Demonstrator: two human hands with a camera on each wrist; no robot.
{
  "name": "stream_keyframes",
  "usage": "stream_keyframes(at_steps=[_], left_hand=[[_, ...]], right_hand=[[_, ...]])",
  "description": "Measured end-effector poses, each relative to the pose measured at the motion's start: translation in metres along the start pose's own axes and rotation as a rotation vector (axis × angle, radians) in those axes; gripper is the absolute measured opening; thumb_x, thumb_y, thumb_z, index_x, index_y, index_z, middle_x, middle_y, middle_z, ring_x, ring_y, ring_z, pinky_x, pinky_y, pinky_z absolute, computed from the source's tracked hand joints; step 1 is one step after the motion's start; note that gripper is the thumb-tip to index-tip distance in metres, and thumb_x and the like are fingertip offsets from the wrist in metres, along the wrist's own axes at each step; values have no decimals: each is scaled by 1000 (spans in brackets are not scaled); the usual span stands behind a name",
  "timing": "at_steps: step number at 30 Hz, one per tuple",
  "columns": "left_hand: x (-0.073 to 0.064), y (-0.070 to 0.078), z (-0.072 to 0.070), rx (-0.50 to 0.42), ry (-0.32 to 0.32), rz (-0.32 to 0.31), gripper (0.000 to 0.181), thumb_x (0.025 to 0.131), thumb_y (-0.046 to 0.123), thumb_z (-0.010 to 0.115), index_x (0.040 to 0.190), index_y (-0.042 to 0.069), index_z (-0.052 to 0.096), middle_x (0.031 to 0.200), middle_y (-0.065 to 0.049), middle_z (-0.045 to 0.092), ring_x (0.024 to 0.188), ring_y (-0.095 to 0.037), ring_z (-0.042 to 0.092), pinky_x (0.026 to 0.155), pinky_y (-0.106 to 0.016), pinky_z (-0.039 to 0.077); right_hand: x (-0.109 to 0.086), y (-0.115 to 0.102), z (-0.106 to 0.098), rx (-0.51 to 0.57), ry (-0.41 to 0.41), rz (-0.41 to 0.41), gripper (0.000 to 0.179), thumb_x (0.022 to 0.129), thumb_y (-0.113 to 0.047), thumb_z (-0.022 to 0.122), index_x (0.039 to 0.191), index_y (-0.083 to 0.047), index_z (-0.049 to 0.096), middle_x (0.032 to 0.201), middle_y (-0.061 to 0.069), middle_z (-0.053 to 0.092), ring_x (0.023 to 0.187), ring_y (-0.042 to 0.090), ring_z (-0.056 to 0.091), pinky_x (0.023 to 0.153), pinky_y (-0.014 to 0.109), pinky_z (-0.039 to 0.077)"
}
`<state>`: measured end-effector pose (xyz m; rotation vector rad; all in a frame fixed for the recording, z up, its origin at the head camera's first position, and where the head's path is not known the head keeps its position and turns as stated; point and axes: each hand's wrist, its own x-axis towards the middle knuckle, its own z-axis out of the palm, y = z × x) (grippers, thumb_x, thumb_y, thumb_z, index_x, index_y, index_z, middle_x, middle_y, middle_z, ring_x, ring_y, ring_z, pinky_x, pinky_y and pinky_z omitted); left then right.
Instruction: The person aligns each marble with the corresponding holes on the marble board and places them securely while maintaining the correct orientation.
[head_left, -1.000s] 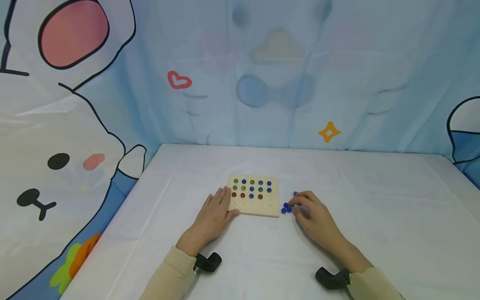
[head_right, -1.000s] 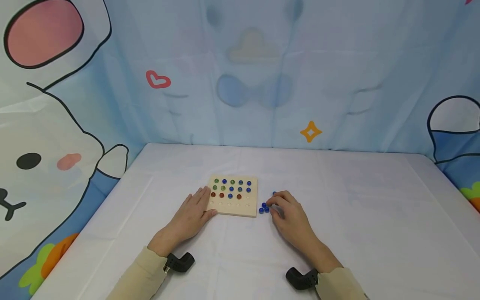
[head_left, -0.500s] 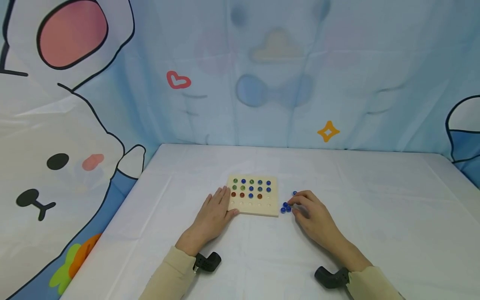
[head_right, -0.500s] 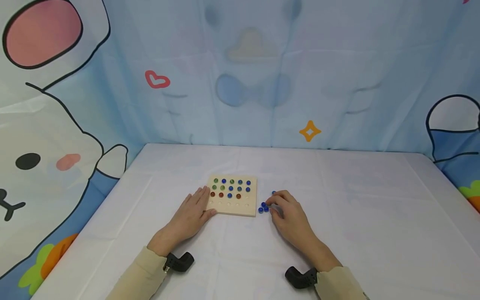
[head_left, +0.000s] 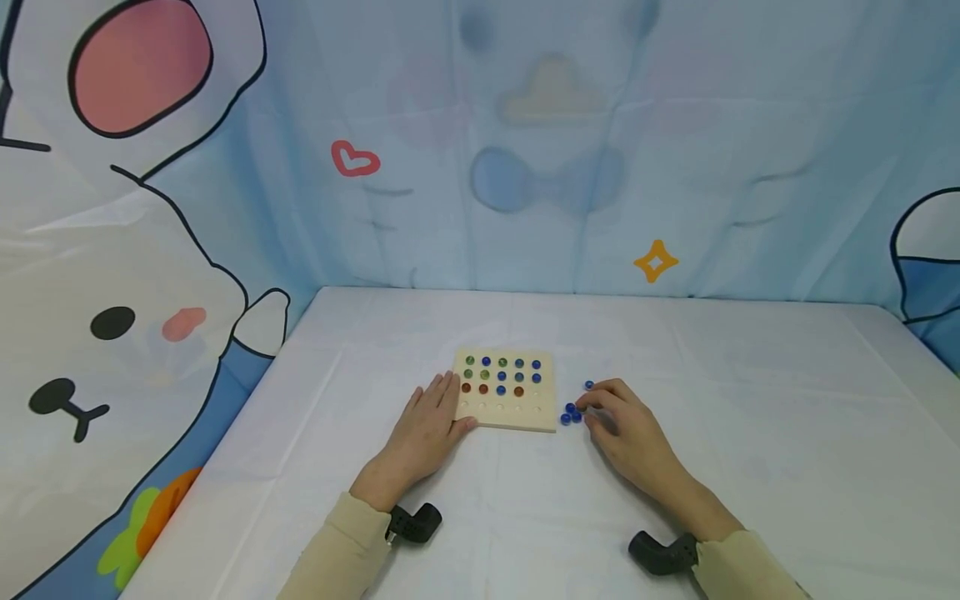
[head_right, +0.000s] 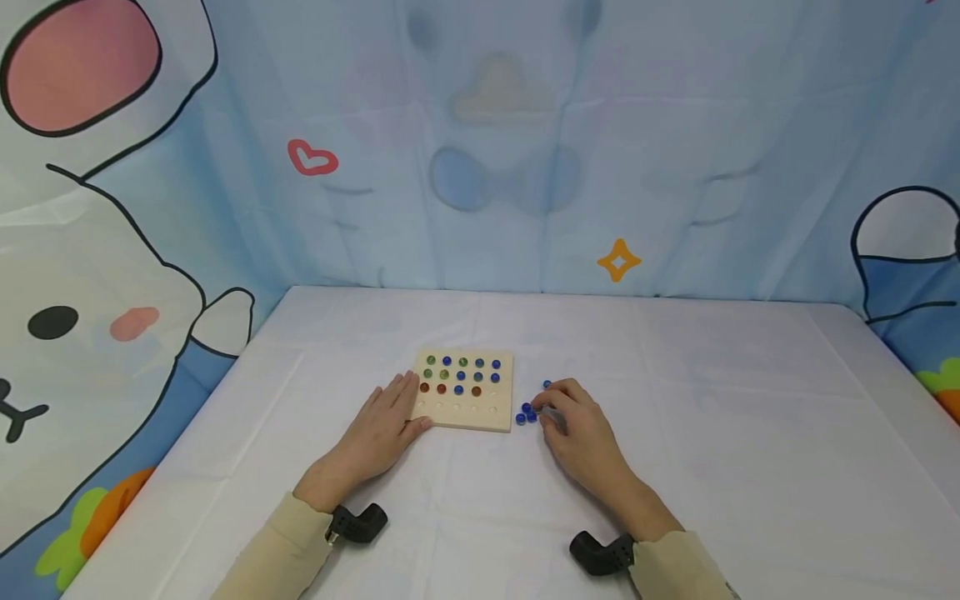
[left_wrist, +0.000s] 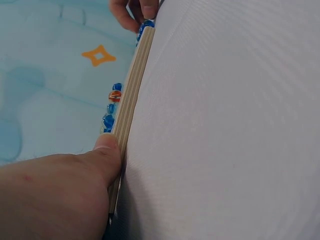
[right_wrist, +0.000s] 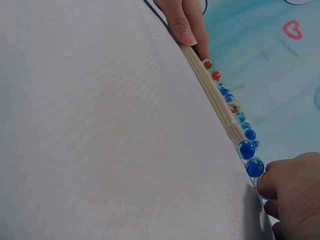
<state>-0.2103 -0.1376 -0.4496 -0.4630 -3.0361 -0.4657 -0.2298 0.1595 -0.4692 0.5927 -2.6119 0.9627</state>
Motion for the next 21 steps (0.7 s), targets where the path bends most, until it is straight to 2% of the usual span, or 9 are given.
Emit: stream_keyframes(at_steps=[10, 17, 21], left_hand=[[-1, -1, -1, 7, -4, -5, 70, 105, 41, 44, 155, -4, 24, 162, -20, 26, 152, -34, 22, 123, -54, 21], [-1, -1, -1, -23, -12, -21, 70, 105, 41, 44, 156, -2, 23, 163, -18, 25, 153, -32, 21, 124, -53, 19], [-1, 0, -1, -25, -17, -18, 70, 105, 41, 44, 156, -2, 23, 163, -18, 25, 153, -32, 21, 124, -53, 19]], right_hand=[[0, 2, 4, -14, 38, -36, 21, 87, 6, 67, 105, -6, 68, 110, 3, 59, 105, 20, 60, 93, 47, 53], [0, 1, 4, -25, 32, -58, 25, 87, 6, 67, 109, -6, 69, 119, 7, 63, 116, 27, 59, 97, 49, 52], [0, 1, 3, -40, 27, -47, 25, 86, 8, 67, 106, -6, 69, 112, 5, 65, 111, 26, 60, 93, 49, 53]])
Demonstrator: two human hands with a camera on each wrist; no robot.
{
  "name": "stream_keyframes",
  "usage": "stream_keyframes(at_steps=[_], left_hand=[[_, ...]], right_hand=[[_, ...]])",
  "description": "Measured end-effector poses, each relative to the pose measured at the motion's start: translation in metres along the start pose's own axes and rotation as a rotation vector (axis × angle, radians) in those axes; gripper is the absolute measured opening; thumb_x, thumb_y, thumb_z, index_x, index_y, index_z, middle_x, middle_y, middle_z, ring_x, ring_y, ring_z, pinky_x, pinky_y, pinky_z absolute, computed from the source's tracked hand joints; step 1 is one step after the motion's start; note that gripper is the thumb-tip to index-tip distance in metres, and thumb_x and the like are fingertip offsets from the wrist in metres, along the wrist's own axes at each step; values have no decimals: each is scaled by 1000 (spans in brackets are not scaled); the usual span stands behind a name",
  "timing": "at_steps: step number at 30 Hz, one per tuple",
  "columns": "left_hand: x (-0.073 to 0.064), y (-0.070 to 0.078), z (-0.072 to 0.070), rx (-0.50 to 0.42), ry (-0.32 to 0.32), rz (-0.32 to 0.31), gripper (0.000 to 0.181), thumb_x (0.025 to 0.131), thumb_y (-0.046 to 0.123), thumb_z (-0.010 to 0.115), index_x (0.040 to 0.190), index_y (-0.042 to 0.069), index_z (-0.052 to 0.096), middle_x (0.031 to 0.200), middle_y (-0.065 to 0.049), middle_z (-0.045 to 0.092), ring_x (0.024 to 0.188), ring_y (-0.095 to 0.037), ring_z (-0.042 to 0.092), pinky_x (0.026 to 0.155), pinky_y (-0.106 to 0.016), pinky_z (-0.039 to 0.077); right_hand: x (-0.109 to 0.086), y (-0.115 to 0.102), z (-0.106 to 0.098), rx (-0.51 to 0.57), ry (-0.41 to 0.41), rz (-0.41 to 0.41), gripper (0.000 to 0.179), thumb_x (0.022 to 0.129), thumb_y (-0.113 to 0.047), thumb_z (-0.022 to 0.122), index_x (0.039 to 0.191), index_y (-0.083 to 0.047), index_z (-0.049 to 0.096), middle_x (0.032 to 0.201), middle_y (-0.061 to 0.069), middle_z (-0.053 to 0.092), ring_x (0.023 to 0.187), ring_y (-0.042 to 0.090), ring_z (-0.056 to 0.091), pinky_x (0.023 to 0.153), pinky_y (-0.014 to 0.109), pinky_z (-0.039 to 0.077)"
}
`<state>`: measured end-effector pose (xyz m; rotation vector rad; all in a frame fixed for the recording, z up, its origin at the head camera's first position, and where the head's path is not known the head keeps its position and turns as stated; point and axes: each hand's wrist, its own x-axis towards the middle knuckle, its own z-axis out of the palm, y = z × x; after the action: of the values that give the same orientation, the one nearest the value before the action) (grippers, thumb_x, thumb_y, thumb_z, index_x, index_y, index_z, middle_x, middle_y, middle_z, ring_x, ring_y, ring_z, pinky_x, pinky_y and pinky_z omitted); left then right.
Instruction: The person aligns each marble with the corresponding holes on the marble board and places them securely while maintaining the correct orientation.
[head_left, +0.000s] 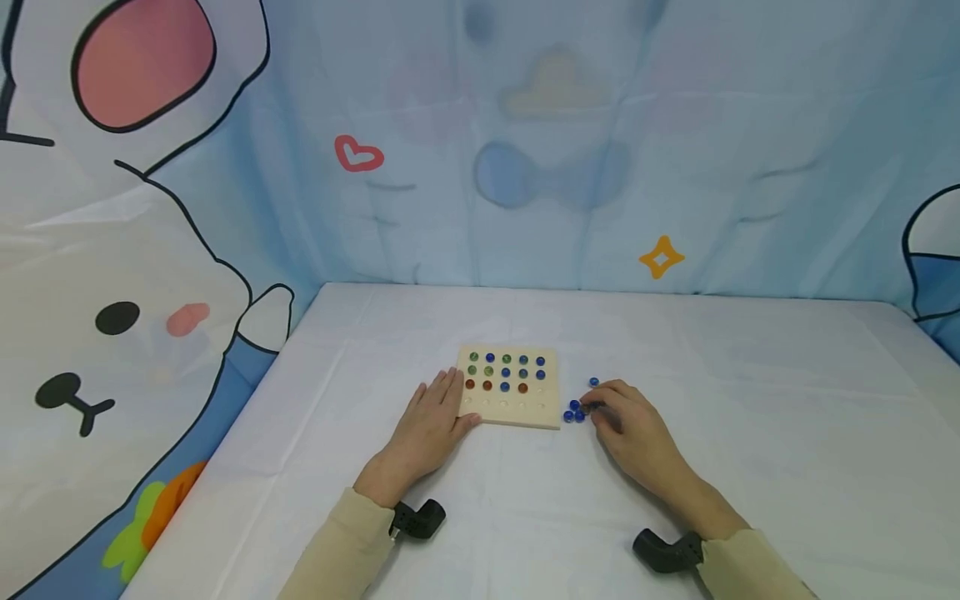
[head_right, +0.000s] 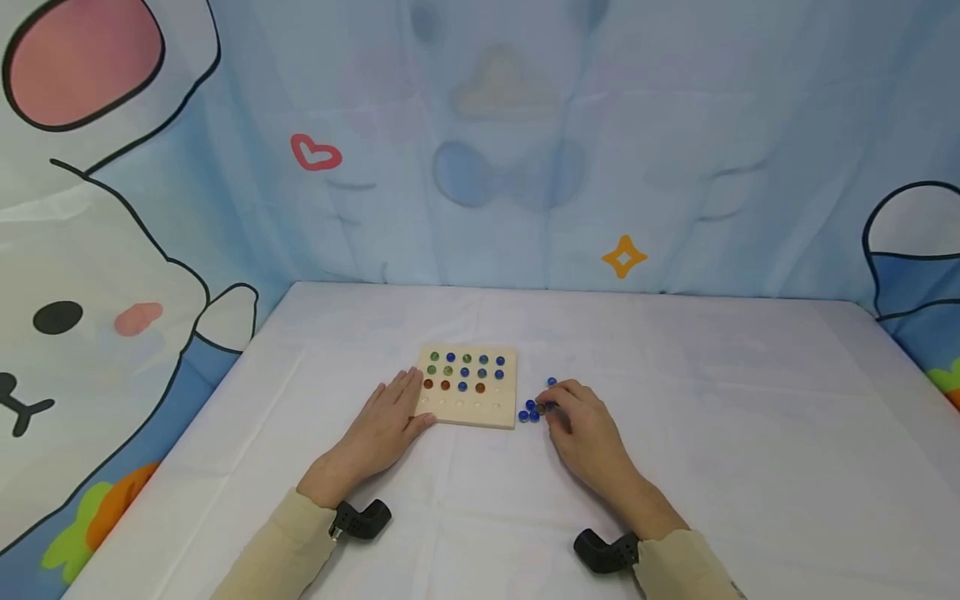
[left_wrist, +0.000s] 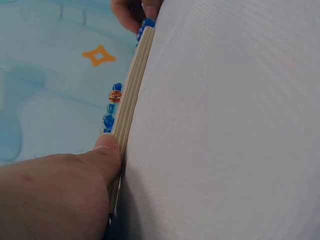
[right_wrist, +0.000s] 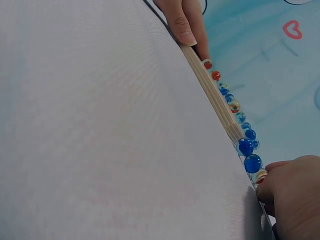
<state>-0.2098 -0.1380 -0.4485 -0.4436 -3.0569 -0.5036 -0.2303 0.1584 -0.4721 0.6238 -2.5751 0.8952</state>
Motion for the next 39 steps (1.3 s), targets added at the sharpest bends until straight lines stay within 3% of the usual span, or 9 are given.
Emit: stream_keyframes(at_steps=[16, 28, 39], left_hand=[[0, 0, -2, 13, 9, 3, 70, 105, 41, 45, 155, -3, 25, 162, -19, 27, 152, -33, 23, 123, -53, 21], [1, -1, -1, 15, 10, 0, 70, 105, 41, 45, 155, -3, 25, 162, -19, 27, 152, -33, 23, 123, -53, 21], [3, 1, 2, 19, -1, 2, 70, 105, 41, 44, 155, -3, 24, 162, -19, 26, 152, -33, 22, 123, -54, 20]], right_hand=[[1, 0, 1, 10, 32, -2, 24, 85, 10, 67, 104, -6, 68, 104, 3, 67, 103, 22, 64, 87, 44, 56], [5, -2, -3, 40, 65, -20, 23, 86, 7, 68, 102, -8, 69, 102, -1, 67, 91, 12, 61, 74, 23, 53], [15, -12, -3, 57, 37, -21, 23, 85, 9, 68, 101, -6, 70, 102, 1, 68, 94, 16, 63, 80, 41, 56]])
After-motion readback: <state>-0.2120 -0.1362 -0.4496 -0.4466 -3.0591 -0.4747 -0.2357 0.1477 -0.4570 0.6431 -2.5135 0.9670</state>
